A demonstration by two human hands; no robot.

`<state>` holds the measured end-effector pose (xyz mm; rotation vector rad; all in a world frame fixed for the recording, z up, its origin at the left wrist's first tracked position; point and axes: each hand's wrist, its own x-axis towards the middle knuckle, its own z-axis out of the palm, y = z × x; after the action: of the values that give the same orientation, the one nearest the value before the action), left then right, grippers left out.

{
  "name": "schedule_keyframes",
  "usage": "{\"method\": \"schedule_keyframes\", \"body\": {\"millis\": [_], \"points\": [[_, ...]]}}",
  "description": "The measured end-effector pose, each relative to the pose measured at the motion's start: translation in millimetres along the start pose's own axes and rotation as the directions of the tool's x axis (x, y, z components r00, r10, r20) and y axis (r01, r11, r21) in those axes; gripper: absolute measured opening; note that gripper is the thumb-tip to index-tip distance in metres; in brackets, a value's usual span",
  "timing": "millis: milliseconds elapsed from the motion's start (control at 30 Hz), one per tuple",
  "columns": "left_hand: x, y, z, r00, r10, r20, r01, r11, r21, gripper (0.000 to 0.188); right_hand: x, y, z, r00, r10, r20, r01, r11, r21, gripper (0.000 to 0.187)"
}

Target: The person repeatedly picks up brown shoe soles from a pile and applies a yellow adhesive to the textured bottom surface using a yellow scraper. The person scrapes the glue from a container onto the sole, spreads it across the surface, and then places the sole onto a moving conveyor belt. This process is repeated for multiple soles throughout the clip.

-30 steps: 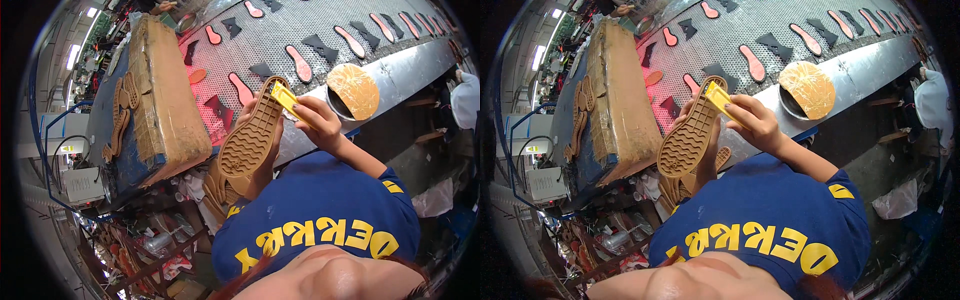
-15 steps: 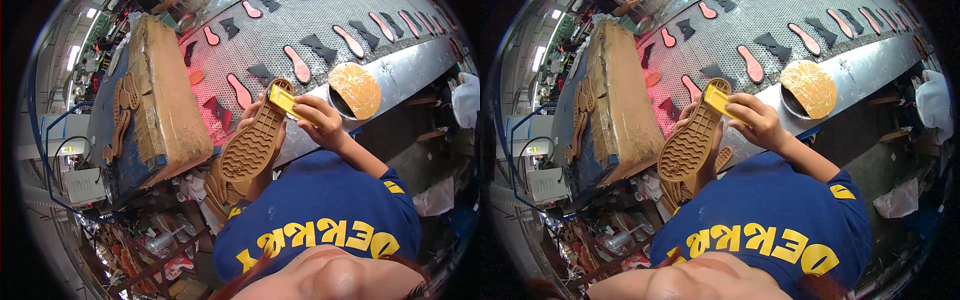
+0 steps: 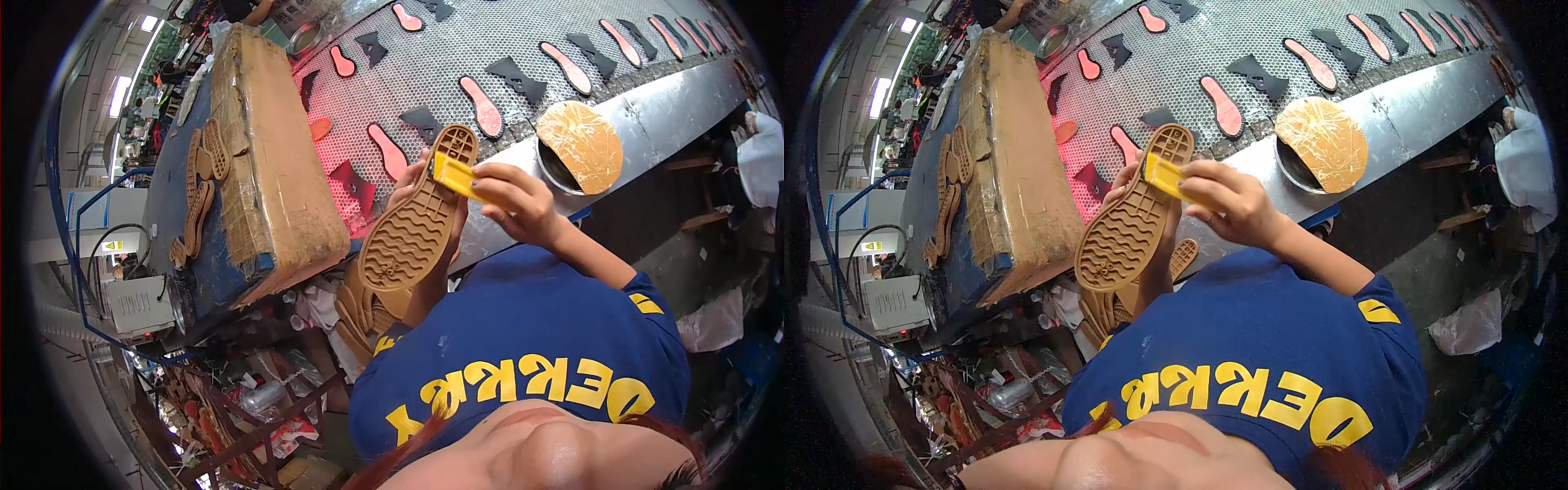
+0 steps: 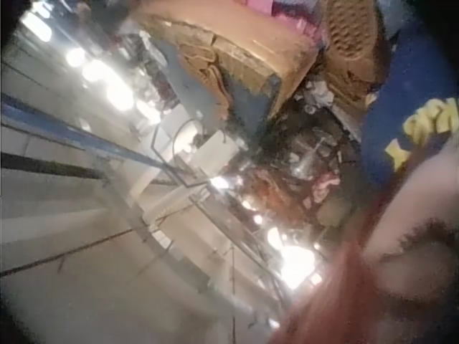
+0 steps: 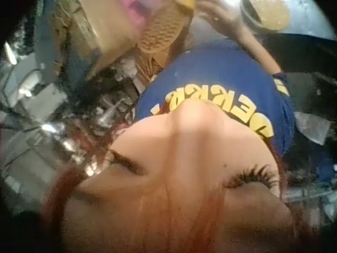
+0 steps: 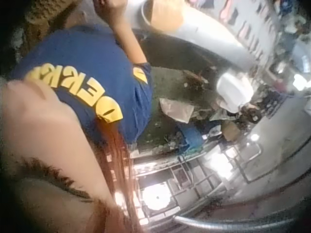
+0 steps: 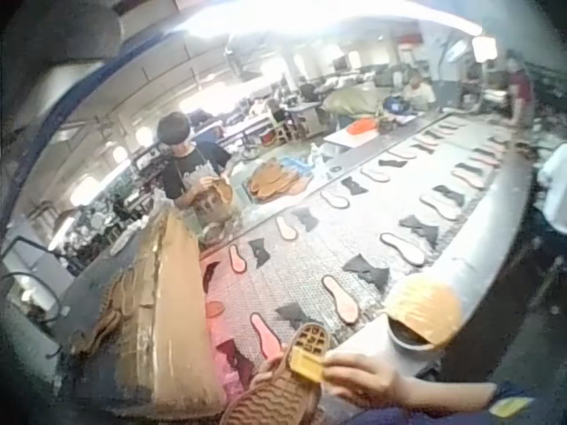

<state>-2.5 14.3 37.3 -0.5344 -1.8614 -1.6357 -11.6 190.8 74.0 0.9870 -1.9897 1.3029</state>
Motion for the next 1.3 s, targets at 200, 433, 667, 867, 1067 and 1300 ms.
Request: {"method": "schedule_keyframes", "body": {"millis": [200, 433, 667, 867, 1067, 1300], "points": [[-4.8, -12.5, 2.8, 0.994, -0.06, -0.092, 0.022, 0.932, -0.363, 0.059, -4.9, -11.1, 11.3, 0.998, -0.038, 0.058, 0.031, 0.994, 0.108, 0.034], [-6.3, -15.0, 10.9, 0.991, -0.056, -0.124, 0.022, 0.967, -0.255, 0.057, -4.6, -3.9, 15.9, 0.999, 0.027, -0.031, -0.028, 1.0, -0.013, 0.03], [-2.7, -18.3, 13.6, 0.985, -0.127, -0.114, 0.107, 0.981, -0.163, 0.059, -5.7, -19.0, 27.0, 0.998, -0.055, -0.007, 0.055, 0.998, -0.013, 0.032], [-5.8, -38.7, 17.4, 0.967, -0.222, -0.13, 0.24, 0.959, 0.149, 0.058, -1.3, -25.5, 30.9, 0.998, -0.065, 0.016, 0.065, 0.997, 0.032, 0.033], [-1.0, -36.7, 24.2, 0.955, -0.261, -0.14, 0.284, 0.942, 0.181, 0.059, 9.2, -32.7, 29.2, 0.988, -0.147, 0.044, 0.144, 0.988, 0.058, 0.037], [-12.5, -53.5, 19.7, 0.902, -0.43, 0.032, 0.429, 0.885, -0.179, 0.06, 9.3, -31.4, 29.1, 0.982, -0.173, 0.082, 0.167, 0.983, 0.069, 0.039]]}}
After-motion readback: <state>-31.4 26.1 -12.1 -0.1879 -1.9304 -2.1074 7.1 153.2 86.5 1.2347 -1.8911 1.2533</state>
